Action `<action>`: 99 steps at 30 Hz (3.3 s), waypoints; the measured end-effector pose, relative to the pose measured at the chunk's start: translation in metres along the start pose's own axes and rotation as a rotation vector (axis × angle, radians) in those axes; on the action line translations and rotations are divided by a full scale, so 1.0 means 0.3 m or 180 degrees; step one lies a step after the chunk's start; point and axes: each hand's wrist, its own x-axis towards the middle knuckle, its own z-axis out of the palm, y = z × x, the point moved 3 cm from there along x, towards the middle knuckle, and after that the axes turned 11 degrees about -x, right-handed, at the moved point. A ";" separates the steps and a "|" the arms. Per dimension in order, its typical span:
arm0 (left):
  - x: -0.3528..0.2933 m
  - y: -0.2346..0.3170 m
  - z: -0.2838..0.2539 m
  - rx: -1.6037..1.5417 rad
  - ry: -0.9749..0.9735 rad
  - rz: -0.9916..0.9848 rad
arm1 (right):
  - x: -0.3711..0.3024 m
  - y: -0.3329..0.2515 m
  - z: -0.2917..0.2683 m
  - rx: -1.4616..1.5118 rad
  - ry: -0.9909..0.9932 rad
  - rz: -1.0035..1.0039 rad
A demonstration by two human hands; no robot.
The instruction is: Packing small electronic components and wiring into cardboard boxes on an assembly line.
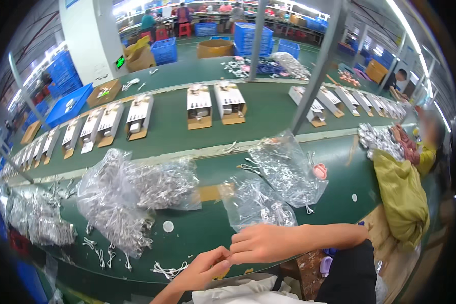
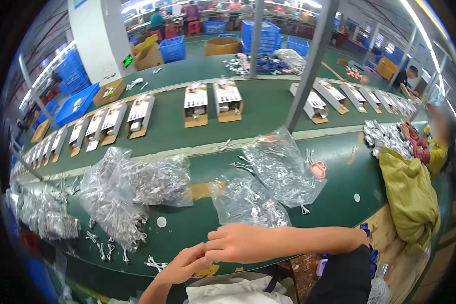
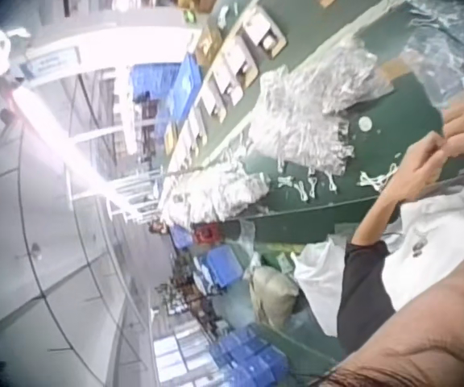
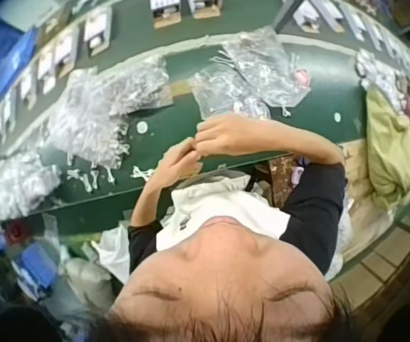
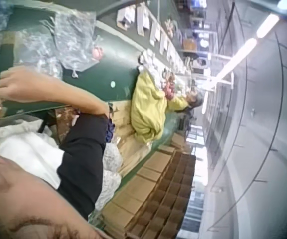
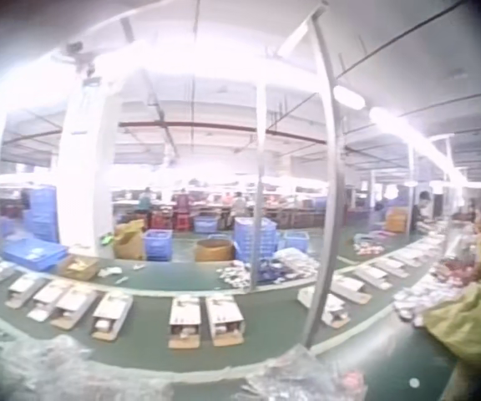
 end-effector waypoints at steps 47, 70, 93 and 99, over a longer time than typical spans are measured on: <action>1.038 0.400 -1.107 0.5742 0.2705 0.0655 | -0.379 -0.408 0.573 0.2138 -0.0411 0.3190; 0.263 0.207 -0.262 0.6109 -0.1248 0.0838 | -0.339 -0.443 0.507 0.1104 0.0124 0.2439; 0.420 0.155 -0.254 0.8014 -0.0421 0.0326 | -0.326 -0.452 0.542 0.1195 -0.0056 0.2569; 0.401 0.179 -0.220 0.8468 -0.0384 0.0363 | -0.320 -0.436 0.565 0.1207 -0.0051 0.2524</action>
